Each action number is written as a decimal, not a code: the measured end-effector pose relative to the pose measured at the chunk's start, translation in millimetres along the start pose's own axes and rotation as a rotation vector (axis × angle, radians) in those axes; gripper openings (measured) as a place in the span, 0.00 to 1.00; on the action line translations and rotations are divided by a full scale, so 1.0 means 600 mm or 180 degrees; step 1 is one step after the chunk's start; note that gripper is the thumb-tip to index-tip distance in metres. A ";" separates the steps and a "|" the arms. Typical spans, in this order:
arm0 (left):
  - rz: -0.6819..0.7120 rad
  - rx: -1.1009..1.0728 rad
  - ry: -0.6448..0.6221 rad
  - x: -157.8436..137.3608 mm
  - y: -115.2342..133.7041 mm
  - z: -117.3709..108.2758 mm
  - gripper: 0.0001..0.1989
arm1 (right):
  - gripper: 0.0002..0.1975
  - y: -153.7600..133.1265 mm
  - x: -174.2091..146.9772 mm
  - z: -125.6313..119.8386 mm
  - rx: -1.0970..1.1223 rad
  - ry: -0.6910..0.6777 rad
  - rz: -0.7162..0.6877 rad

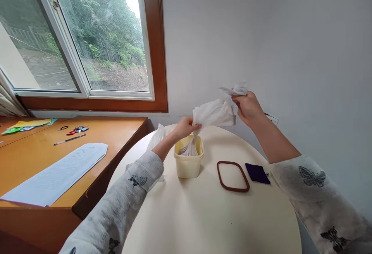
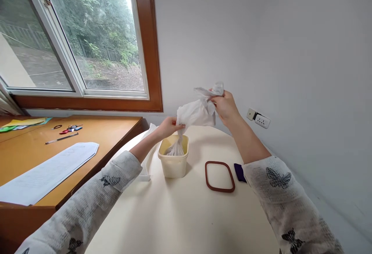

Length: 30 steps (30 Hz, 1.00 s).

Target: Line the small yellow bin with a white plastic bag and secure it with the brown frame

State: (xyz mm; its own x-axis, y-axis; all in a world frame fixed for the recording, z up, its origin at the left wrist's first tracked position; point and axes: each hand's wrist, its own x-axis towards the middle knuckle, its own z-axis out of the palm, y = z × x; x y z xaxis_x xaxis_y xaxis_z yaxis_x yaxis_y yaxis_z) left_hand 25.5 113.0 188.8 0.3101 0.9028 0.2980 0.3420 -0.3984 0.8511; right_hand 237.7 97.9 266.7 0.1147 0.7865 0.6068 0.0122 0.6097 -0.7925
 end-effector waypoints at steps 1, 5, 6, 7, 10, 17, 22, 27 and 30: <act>-0.0019 -0.0010 0.0177 0.002 -0.002 -0.005 0.08 | 0.11 0.001 0.002 -0.005 -0.0195 0.0096 -0.0063; -0.0289 -0.0248 0.0793 0.009 -0.001 -0.022 0.08 | 0.18 0.002 -0.024 -0.012 -0.1037 0.1065 -0.1141; -0.0382 -0.0361 0.0876 0.010 0.000 -0.024 0.10 | 0.17 0.002 -0.040 -0.008 -0.1230 0.1213 -0.1511; -0.0478 -0.0488 0.0924 0.012 0.002 -0.025 0.11 | 0.15 0.003 -0.059 -0.001 -0.1399 0.1221 -0.1858; -0.0704 -0.0867 0.0895 0.012 0.007 -0.023 0.12 | 0.07 0.018 -0.115 0.032 -0.1767 0.0173 -0.2378; -0.0578 -0.0988 0.0435 -0.031 0.034 -0.009 0.14 | 0.11 0.113 -0.112 0.088 -0.0966 -0.1209 0.0532; 0.0404 0.0463 -0.0768 -0.073 0.061 -0.015 0.14 | 0.15 0.123 -0.071 0.101 0.1391 -0.1368 0.1725; -0.0143 0.0512 -0.0747 -0.080 0.048 -0.037 0.13 | 0.11 0.113 -0.063 0.124 0.1564 -0.1167 0.1582; -0.0791 -0.0413 -0.0315 -0.075 0.028 -0.056 0.19 | 0.07 0.111 -0.057 0.130 0.1520 -0.1104 0.1596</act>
State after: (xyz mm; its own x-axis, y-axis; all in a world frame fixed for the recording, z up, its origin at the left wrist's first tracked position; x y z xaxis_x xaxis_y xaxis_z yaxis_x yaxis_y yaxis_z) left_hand -12.6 71.1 204.3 0.3183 0.9473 0.0354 0.3040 -0.1373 0.9427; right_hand 157.3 119.2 197.9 -0.3252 0.9175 0.2288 -0.3978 0.0868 -0.9134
